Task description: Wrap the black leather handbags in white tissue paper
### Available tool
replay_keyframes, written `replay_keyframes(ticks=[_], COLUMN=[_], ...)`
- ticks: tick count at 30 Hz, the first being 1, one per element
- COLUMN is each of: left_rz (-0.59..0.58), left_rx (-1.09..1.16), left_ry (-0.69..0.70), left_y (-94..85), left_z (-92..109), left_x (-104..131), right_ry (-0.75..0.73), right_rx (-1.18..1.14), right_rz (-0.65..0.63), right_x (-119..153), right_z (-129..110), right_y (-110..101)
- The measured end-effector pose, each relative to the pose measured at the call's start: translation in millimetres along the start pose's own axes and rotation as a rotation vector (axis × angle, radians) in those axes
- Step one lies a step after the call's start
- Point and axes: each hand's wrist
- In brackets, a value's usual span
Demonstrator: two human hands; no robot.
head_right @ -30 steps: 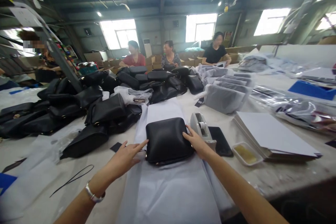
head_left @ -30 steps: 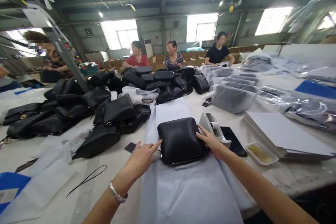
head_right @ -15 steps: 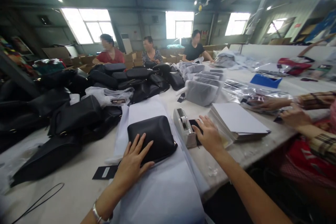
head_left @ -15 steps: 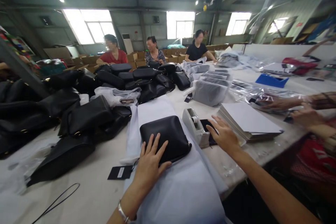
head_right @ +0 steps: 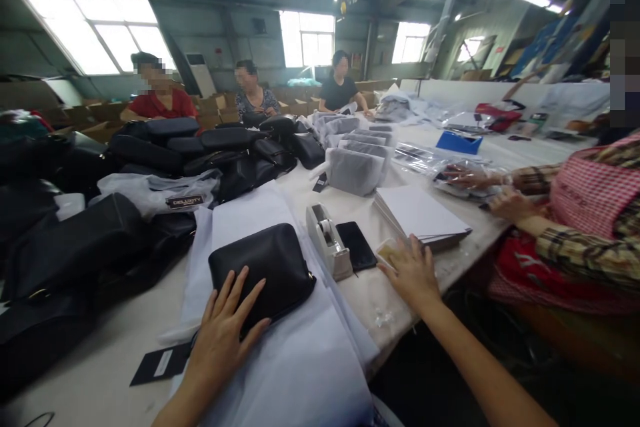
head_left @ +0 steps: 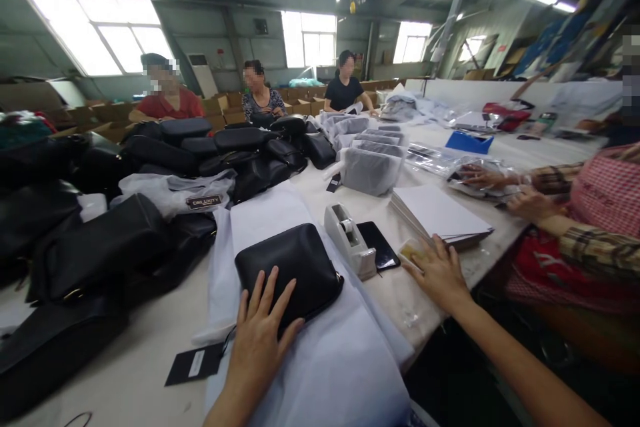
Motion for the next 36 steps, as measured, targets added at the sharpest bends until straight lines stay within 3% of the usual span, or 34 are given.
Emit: replay_keyframes(ticks=[4,7,9,13,17,20,22,25,29,34,36], left_rz=[0.0,-0.013,-0.019,-0.016,0.006,0.059,0.124,0.251,0.421,0.636,0.642], left_rx=[0.002,-0.015,-0.028,-0.074,-0.152,-0.199,-0.204,-0.216,-0.267,-0.267,-0.254], left_ry=[-0.014,-0.016,-0.024,-0.021,0.045,0.101,0.121,0.044,-0.042,-0.081,-0.088], left_y=[-4.0,-6.2,-6.9,-6.7,-1.0,10.3,20.7,37.2,55.1,66.9,66.2], left_z=[3,5,6,7,-1,-10,-14,-13,-7,-6,-6], left_x=[1,0,0,0,0,3,5,6,0,-11,-11], right_ry=[-0.013,-0.083,-0.17,-0.368,-0.537,-0.47,-0.387,-0.273,-0.229,-0.276,-0.263], right_rx=[-0.181,-0.378,-0.542,-0.719,-0.578,-0.483,-0.421,-0.347,-0.296,-0.321,-0.35], right_rz=[0.015,0.123,0.123,-0.149,-0.347,-0.375,-0.374,-0.368,-0.352,-0.295,-0.278], right_x=[-18,-42,-64,-119,-179,-218,-237,-255,-266,-268,-269], right_z=[-5,-32,-66,-163,-261,-313,-333,-347,-352,-357,-357], right_y=[-16,-46,-68,-86,-51,-7,20,52,77,83,81])
Point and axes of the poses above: each hand's wrist, its own x-axis away from the middle knuckle, its own y-axis out of the palm, z = x × y, and after that the axes turned 9 degrees about y, right-handed
